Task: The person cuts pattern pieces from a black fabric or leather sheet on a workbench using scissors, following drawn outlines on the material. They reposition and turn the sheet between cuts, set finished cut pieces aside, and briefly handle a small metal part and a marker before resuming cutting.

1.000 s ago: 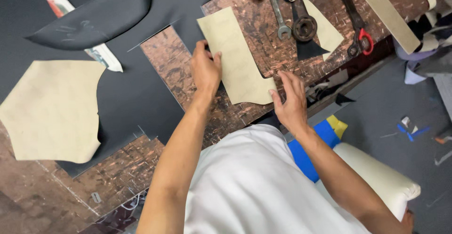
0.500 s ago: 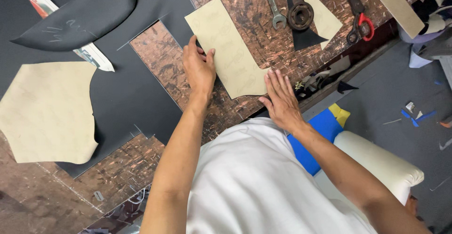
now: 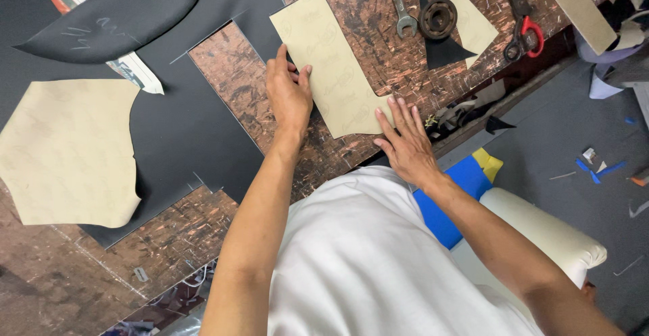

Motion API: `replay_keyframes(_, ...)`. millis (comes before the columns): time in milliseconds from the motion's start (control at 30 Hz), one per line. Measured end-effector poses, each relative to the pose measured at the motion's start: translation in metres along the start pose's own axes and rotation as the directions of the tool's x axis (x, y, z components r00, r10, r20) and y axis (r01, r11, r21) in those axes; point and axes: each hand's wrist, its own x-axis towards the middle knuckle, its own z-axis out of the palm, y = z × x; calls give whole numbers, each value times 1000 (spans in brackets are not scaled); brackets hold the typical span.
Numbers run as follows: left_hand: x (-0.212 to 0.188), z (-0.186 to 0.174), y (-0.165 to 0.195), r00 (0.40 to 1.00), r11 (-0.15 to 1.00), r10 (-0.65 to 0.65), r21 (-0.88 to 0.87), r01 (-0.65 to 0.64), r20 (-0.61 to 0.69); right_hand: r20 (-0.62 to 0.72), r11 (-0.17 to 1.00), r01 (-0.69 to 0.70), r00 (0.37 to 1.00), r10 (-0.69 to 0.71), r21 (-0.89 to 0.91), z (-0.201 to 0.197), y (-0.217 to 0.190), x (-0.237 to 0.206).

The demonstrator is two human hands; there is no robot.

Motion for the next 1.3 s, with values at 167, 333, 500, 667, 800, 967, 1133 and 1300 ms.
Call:
replay_keyframes(167, -1, -1, 1, 1000, 999, -23, -46, 24, 14, 2, 1000, -1, 1000, 1, 4, 0, 0, 0)
replay_keyframes(333, -1, 0, 1, 1000, 1000, -12, -16, 12, -9, -3, 1000, 12, 1000, -12, -5, 0, 0, 1)
replay_keyframes(500, -2, 0, -1, 1000, 1000, -4, -23, 3, -31, 2, 1000, 12, 1000, -12, 3, 1, 0, 1)
replay_keyframes(667, -1, 1, -2, 999, 1000, -7, -9, 7, -34, 10, 1000, 9, 1000, -9, -21, 3, 0, 1)
replay_keyframes(800, 0, 2, -2, 999, 1000, 2, 12, -2, -33, 28, 1000, -3, 1000, 4, -22, 4, 0, 1)
replay_keyframes(967, 0, 1, -3, 999, 1000, 22, 18, -22, -40, 44, 1000, -15, 999, 16, -23, 3, -1, 2)
replay_keyframes(1133, -1, 2, -3, 1000, 999, -24, -29, 24, -3, 66, 999, -17, 998, 19, -29, 2, 0, 2)
replay_keyframes(1300, -1, 1, -3, 1000, 999, -7, -44, 6, -25, 61, 999, -6, 998, 8, -38, 1, -1, 2)
